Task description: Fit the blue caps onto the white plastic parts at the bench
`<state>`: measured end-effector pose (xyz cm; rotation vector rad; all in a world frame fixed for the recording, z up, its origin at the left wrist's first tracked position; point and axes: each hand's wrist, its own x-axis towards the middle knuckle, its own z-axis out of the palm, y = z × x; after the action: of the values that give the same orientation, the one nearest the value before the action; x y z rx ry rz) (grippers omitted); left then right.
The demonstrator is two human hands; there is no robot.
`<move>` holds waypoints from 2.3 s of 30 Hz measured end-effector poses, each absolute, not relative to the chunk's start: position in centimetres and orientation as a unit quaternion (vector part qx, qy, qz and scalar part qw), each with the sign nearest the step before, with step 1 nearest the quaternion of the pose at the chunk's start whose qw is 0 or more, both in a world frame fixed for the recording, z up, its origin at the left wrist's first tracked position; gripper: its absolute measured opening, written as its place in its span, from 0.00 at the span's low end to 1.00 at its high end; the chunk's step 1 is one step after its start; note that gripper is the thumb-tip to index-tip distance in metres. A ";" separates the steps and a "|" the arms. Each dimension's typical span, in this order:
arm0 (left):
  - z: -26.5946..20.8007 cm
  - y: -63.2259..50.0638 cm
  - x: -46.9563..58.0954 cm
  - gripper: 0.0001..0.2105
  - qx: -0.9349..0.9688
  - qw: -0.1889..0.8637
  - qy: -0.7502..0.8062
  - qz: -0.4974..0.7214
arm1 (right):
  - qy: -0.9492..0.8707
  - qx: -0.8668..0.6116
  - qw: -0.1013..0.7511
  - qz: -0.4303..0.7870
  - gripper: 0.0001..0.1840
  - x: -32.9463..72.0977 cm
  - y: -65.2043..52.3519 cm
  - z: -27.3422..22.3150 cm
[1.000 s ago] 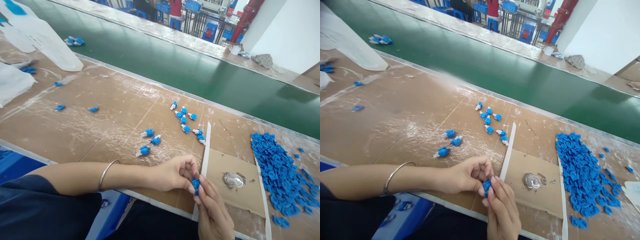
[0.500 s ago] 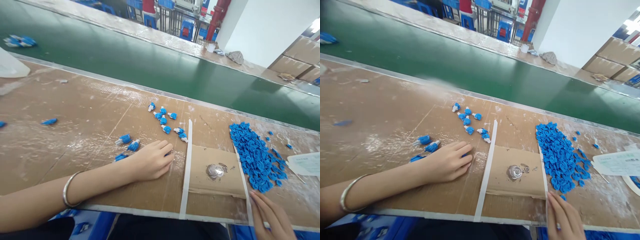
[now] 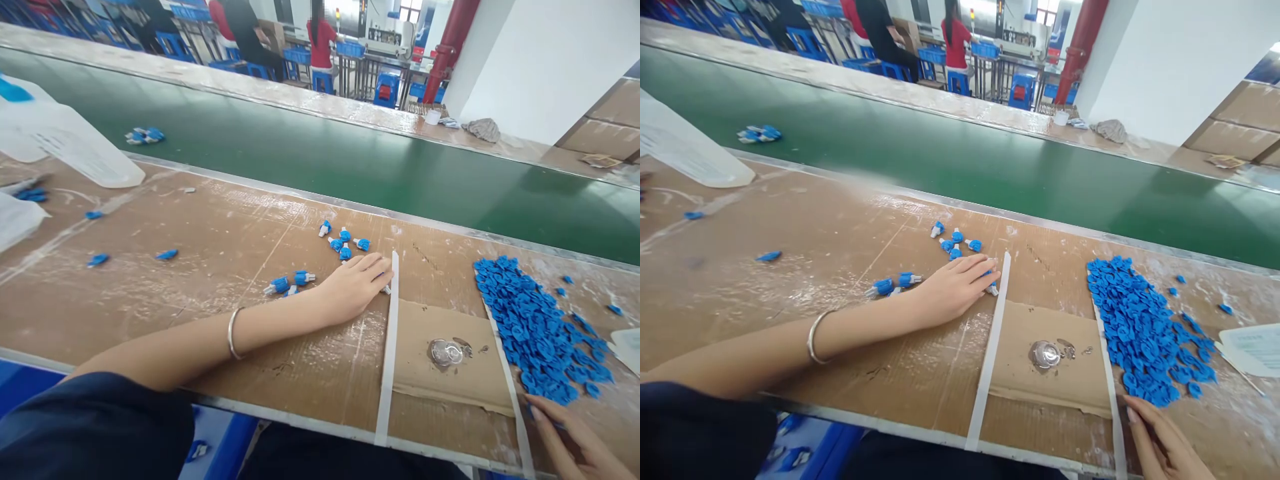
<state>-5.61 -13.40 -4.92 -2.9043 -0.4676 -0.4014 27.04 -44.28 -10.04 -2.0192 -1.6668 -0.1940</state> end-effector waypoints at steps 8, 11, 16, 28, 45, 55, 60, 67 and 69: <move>-4.6 -12.4 -4.0 0.07 -0.993 0.058 -0.035 -0.100 | -0.503 -0.815 0.288 -0.018 0.26 25.6 -42.7 -8.9; -4.1 -14.5 -5.6 0.06 -0.992 -0.059 -0.045 -0.105 | -0.539 -0.792 0.274 -0.086 0.23 24.7 -42.7 -8.6; -4.1 -16.9 -8.3 0.11 -0.953 -0.254 -0.121 -0.110 | -0.645 -0.718 0.236 -0.116 0.16 23.9 -42.8 -7.9; -4.9 -17.2 -9.2 0.15 -0.933 -0.329 -0.109 -0.093 | -0.731 -0.646 0.172 -0.136 0.20 25.8 -41.6 -6.8; -5.6 -19.7 -8.1 0.12 -0.657 -0.706 -0.211 -0.159 | -0.757 -0.585 0.288 0.039 0.13 18.4 -33.4 -3.9; -6.2 -21.8 -7.6 0.20 -0.406 -0.886 -0.150 -0.165 | -0.432 -0.520 0.667 0.313 0.12 9.7 -34.5 -6.5; -6.5 -22.0 -7.7 0.22 -0.394 -0.890 -0.159 -0.169 | -0.390 -0.471 0.695 0.377 0.12 7.4 -33.4 -7.1; -6.6 -22.0 -7.7 0.21 -0.398 -0.888 -0.157 -0.169 | -0.433 -0.511 0.674 0.311 0.09 6.6 -33.4 -8.1; -6.4 -21.9 -7.8 0.20 -0.403 -0.885 -0.155 -0.173 | -0.490 -0.544 0.639 0.237 0.10 6.3 -33.6 -8.3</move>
<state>-7.82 -21.92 -6.45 -4.6056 -1.7751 -1.9734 6.34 -33.58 -8.27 -1.2410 -1.1180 0.5405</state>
